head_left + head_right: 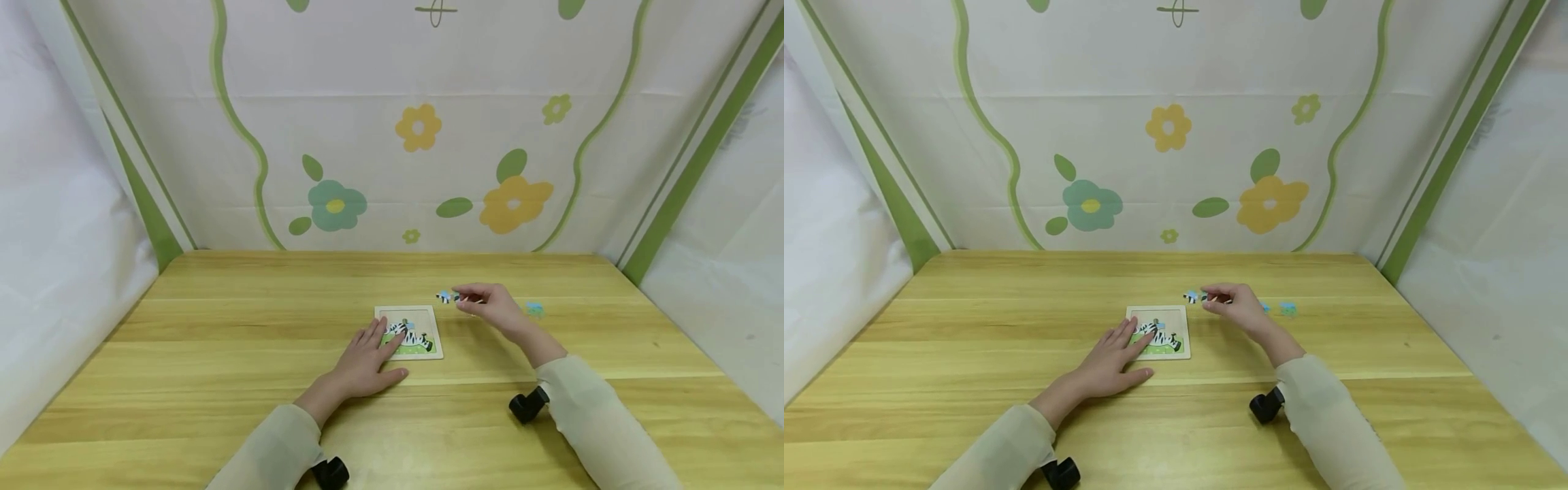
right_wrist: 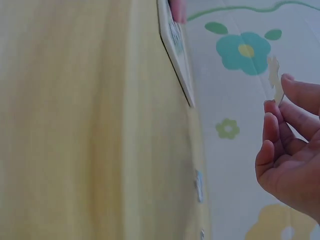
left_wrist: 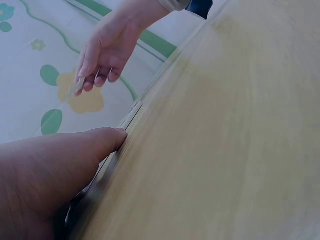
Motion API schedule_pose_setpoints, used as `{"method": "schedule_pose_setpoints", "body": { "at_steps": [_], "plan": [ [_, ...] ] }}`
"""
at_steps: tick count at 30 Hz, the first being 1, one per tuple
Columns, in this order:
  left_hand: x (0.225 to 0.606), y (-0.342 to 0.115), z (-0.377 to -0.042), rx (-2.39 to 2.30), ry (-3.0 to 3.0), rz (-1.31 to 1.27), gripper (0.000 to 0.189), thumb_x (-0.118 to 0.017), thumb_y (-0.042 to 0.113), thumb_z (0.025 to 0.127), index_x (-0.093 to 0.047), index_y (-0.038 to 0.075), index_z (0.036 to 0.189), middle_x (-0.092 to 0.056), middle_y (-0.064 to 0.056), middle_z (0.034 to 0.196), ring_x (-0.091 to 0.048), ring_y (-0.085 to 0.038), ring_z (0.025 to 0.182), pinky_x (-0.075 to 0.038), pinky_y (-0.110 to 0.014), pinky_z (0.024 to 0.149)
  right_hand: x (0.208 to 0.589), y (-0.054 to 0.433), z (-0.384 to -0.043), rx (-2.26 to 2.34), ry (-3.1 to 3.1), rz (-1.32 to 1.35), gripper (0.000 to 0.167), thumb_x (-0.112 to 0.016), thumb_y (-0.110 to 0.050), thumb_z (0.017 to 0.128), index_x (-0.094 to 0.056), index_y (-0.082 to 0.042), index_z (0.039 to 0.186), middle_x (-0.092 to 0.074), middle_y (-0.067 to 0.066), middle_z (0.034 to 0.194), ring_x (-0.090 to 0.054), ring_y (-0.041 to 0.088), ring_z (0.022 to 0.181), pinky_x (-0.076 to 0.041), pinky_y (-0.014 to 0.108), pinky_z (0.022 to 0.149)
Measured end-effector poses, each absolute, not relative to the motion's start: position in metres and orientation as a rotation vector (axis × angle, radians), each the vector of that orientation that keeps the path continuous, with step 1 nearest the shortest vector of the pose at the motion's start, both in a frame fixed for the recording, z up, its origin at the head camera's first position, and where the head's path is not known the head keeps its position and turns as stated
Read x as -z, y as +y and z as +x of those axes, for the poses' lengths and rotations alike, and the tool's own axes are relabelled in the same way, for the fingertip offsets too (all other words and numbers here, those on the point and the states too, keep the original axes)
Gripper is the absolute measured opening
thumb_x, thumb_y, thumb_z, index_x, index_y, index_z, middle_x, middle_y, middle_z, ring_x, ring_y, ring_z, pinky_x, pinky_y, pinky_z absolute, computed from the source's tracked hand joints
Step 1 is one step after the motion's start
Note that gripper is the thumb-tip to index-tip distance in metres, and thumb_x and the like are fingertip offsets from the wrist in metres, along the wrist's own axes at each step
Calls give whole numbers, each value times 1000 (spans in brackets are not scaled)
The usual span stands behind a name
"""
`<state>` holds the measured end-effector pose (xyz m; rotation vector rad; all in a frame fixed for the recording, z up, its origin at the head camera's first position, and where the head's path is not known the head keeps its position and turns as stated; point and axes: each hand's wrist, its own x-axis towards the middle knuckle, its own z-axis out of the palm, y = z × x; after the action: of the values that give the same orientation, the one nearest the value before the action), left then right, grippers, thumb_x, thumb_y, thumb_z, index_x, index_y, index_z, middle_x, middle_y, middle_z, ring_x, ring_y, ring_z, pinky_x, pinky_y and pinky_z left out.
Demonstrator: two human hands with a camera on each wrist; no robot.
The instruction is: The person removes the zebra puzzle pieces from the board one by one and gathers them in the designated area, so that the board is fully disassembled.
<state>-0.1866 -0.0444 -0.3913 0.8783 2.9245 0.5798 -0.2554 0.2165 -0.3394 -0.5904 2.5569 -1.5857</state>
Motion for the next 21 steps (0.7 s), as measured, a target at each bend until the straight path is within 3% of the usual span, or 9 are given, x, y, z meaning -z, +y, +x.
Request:
{"method": "schedule_pose_setpoints", "body": {
  "at_steps": [11, 15, 21],
  "plan": [
    [392, -44, -188, -582, 2928, 872, 63, -41, 50, 85, -29, 15, 136, -5, -20, 140, -2, -31, 128, -7, -46, 99, 326, 278, -253, 1502, 2688, -573, 40, -63, -20, 80, -56, 2, 113, -58, 11, 91, -52, 19, 77, -45, 28, 61],
    [392, -43, -190, -579, 2930, 872, 63, -40, 50, 85, -29, 15, 136, -5, -20, 141, -1, -30, 128, -7, -46, 99, 326, 300, -249, 1458, 2717, -592, 41, -61, -19, 81, -54, 4, 114, -58, 10, 94, -51, 15, 78, -46, 27, 64],
    [393, -43, -190, -569, 2932, 867, 63, -39, 51, 85, -28, 16, 137, -5, -19, 141, -1, -30, 128, -7, -46, 99, 330, 328, -243, 1408, 2714, -553, 43, -58, -18, 83, -50, 6, 117, -55, 17, 103, -51, 12, 78, -46, 31, 67]
  ]
}}
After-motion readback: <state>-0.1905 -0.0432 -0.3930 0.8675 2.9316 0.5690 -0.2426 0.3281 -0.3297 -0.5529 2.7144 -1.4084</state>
